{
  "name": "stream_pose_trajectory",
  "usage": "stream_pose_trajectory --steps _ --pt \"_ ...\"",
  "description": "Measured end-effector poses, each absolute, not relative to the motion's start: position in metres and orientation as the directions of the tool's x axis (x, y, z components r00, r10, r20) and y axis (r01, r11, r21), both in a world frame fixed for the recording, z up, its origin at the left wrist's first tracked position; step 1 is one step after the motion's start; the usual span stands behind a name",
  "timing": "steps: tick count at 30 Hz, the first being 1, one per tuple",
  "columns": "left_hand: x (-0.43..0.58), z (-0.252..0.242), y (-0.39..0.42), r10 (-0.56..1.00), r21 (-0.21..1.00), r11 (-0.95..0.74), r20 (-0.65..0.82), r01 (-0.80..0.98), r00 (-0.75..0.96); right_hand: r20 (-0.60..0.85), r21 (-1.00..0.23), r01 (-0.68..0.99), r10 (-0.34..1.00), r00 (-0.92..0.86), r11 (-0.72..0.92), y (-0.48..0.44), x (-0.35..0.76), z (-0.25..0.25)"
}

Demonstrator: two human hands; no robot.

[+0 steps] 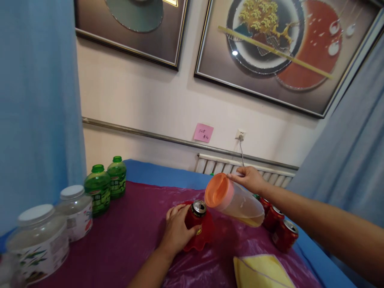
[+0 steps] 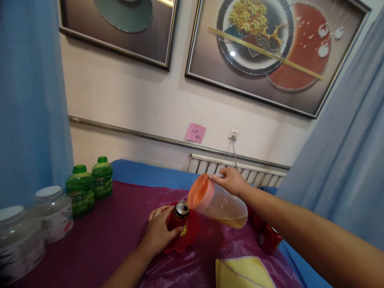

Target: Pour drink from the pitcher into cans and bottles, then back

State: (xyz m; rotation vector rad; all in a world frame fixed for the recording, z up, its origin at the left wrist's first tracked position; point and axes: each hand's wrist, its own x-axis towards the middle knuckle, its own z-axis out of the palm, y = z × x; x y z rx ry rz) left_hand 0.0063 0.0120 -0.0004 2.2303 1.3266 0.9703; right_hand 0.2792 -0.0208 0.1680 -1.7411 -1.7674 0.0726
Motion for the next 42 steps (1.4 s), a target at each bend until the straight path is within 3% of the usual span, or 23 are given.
stream_pose_trajectory --steps 42 --pt "0.0059 -0.0008 0.0112 0.875 0.635 -0.483 0.361 0.603 0.322 0.396 -0.450 0.887 0.914 0.093 0.105 -0.0242 0.2763 0.1669"
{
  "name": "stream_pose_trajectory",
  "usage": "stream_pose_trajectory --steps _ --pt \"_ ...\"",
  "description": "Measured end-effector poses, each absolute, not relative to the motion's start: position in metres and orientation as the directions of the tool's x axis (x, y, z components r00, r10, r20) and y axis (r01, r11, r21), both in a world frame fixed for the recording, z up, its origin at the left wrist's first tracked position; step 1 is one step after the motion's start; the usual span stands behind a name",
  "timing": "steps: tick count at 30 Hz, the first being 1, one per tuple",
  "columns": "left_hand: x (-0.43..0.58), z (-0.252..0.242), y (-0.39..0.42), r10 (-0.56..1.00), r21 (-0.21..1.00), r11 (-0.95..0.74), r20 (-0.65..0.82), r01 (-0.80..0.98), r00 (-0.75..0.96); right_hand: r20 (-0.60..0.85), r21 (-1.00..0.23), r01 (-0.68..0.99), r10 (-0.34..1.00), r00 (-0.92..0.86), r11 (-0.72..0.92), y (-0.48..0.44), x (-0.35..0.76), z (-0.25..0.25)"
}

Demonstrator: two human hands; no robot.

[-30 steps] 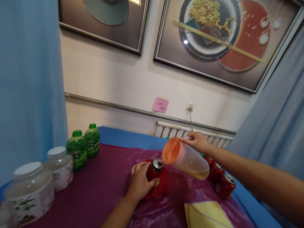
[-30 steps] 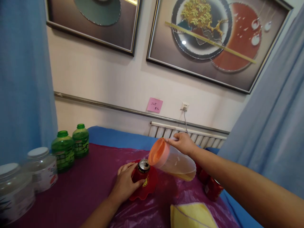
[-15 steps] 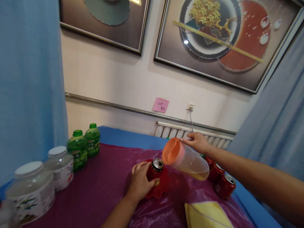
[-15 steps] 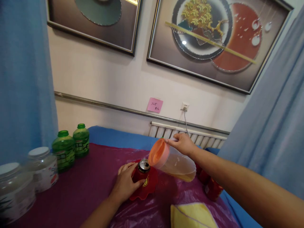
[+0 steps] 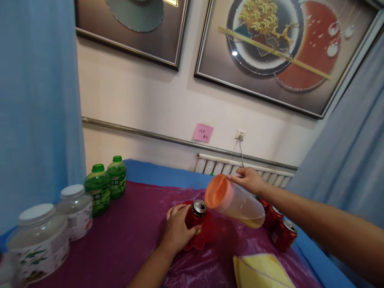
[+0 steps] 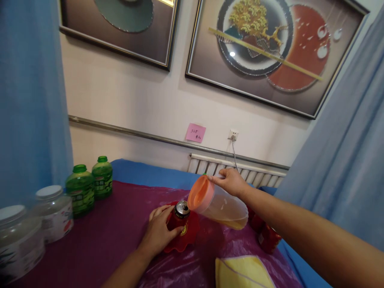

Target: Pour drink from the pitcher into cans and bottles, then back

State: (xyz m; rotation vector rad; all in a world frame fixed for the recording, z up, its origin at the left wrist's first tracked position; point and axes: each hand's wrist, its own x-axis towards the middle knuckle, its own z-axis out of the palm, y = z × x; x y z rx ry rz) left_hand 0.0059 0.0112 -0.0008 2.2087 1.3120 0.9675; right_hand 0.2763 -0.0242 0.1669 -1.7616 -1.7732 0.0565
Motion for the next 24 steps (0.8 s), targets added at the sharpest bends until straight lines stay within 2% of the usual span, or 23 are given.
stream_pose_trajectory --steps 15,24 --pt "0.0063 -0.0026 0.0121 0.874 0.625 -0.485 0.362 0.611 0.323 0.400 -0.442 0.890 0.912 0.088 0.108 -0.0257 0.2754 0.1673" --pt "0.0064 -0.0020 0.0112 0.868 0.623 -0.495 0.374 0.606 0.326 0.390 -0.480 0.870 0.916 0.098 0.112 -0.0230 0.2786 0.1625"
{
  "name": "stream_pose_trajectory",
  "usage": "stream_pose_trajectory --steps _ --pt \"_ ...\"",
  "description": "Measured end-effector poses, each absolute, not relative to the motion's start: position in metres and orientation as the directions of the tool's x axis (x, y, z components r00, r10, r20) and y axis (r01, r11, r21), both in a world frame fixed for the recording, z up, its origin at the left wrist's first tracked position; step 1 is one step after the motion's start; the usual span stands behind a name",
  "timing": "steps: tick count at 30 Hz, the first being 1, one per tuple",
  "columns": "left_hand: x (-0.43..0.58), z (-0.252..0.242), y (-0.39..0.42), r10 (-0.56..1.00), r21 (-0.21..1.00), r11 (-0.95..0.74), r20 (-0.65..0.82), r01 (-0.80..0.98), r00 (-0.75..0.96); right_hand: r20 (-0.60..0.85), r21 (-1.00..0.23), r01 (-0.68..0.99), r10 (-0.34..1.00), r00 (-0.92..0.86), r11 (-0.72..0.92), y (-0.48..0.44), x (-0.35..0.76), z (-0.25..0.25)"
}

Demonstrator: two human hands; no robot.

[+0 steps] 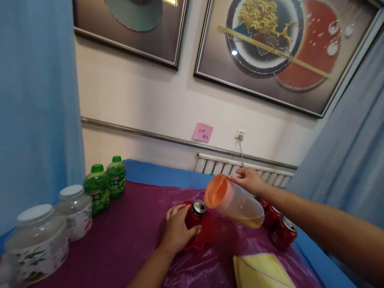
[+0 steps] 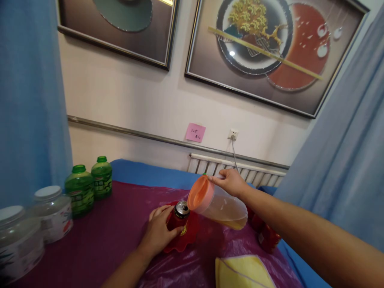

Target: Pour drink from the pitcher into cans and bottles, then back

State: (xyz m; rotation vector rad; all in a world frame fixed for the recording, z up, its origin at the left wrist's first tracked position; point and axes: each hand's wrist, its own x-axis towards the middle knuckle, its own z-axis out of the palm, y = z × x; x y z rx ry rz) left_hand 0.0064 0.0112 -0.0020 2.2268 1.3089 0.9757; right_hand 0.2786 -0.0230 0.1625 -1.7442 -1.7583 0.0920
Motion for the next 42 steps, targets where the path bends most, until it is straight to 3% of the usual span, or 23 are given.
stream_pose_trajectory --steps 23,42 --pt "0.0058 -0.0051 0.0129 0.860 0.625 -0.510 0.392 0.591 0.327 0.388 -0.486 0.868 0.915 0.109 0.103 -0.0238 0.2795 0.1622" --pt "0.0051 -0.0069 0.0124 0.854 0.628 -0.519 0.407 0.580 0.324 0.411 -0.417 0.904 0.907 0.096 0.093 -0.0229 0.2781 0.1575"
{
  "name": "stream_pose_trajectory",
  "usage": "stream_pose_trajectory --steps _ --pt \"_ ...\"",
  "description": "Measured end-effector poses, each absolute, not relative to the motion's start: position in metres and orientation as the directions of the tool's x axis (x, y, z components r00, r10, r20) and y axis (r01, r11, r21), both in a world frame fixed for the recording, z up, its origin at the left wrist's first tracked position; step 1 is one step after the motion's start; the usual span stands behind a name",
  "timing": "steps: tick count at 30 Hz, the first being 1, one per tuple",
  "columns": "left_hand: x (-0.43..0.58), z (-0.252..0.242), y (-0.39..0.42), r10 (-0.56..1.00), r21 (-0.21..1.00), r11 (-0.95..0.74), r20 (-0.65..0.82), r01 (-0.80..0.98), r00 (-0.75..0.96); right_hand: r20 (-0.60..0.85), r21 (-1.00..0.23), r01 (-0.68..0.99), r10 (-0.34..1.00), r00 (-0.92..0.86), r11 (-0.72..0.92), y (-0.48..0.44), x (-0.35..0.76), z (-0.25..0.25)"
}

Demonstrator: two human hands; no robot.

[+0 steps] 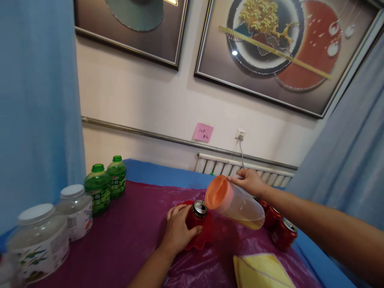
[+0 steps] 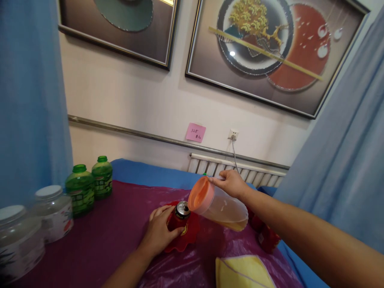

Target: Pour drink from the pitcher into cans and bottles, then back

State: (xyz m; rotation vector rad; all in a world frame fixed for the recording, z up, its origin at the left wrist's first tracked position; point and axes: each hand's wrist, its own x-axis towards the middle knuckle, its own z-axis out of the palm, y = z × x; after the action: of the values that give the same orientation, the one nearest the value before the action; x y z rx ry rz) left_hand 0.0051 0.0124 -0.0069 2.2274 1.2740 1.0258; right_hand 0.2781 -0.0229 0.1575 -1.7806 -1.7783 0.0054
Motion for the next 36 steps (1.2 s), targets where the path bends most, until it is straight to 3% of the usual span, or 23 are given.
stream_pose_trajectory --steps 36 --pt "0.0054 -0.0073 0.0121 0.847 0.622 -0.531 0.415 0.576 0.333 0.386 -0.416 0.906 0.917 0.100 0.076 -0.0236 0.2782 0.1567"
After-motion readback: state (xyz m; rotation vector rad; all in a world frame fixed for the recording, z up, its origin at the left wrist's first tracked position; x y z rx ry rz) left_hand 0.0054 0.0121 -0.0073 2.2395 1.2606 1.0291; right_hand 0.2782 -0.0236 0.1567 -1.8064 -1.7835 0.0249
